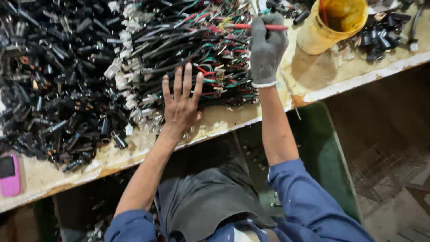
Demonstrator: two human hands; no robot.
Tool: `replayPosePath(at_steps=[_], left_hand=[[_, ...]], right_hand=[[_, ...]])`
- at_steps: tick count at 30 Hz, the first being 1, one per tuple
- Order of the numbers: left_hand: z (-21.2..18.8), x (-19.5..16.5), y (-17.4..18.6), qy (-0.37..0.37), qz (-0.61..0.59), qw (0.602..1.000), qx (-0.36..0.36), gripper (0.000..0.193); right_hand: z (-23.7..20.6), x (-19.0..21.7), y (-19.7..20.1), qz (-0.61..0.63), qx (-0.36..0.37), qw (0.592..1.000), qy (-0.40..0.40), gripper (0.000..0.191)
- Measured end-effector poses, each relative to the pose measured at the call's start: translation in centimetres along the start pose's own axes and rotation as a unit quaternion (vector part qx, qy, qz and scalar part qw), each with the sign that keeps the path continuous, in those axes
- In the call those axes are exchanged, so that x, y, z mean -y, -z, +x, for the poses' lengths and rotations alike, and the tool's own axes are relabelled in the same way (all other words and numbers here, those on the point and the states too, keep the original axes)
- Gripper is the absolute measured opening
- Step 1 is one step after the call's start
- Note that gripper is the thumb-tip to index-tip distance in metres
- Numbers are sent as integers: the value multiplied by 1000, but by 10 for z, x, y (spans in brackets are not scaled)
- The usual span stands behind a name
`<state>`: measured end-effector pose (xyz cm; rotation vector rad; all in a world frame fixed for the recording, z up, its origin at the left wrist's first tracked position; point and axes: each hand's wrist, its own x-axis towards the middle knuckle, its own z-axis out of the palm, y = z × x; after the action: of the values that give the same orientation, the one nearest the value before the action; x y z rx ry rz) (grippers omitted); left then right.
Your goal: The person dips a brush into a can of flux and brushes it onto the exposed wire ends of wire harnesses laid on the workbench. They then pick up individual harnesses and use pliers to trim and work on the wire ends, placing processed harnesses into a bin.
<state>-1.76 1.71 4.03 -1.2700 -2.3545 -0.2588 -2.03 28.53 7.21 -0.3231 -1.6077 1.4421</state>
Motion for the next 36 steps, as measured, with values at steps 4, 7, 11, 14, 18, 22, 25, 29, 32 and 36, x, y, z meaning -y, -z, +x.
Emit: replayPosePath(at_steps=[4,7,11,14,18,22,25,29,32,36], left_hand=[[-2,0,-3,-3,28,999,-19,101],[-4,1,-6,-1,31,999,-21,100],[-4,1,-8,-5,18,999,-33,94],[-3,1,-7,-9,24,999,-41,89],[-3,-1,-6,-1,34,999,-29,87],[-5,-1,-6,-8,37,999,-23,85],[-6,-1,-7,-8,26,1000,-14,85],[-6,-2,-8,-15,21,999,-23,82],[-7,-2,-8,-10,18,1000,-14,91],[-10,-2,-8,-11,6,1000,1,100]], right_hand=[[2,14,10,-64,15,994,91,17],[-1,23,24,87,-18,995,51,10],[-5,26,25,23,42,999,22,11],[-9,35,21,77,-26,996,29,11],[-36,62,36,164,-62,984,26,13],[-82,77,66,116,-118,986,0,14],[-102,70,75,44,-78,995,-43,12],[-120,63,72,-48,-68,996,12,6],[-129,67,66,-2,-66,998,13,6],[-133,76,57,-203,33,967,150,10]])
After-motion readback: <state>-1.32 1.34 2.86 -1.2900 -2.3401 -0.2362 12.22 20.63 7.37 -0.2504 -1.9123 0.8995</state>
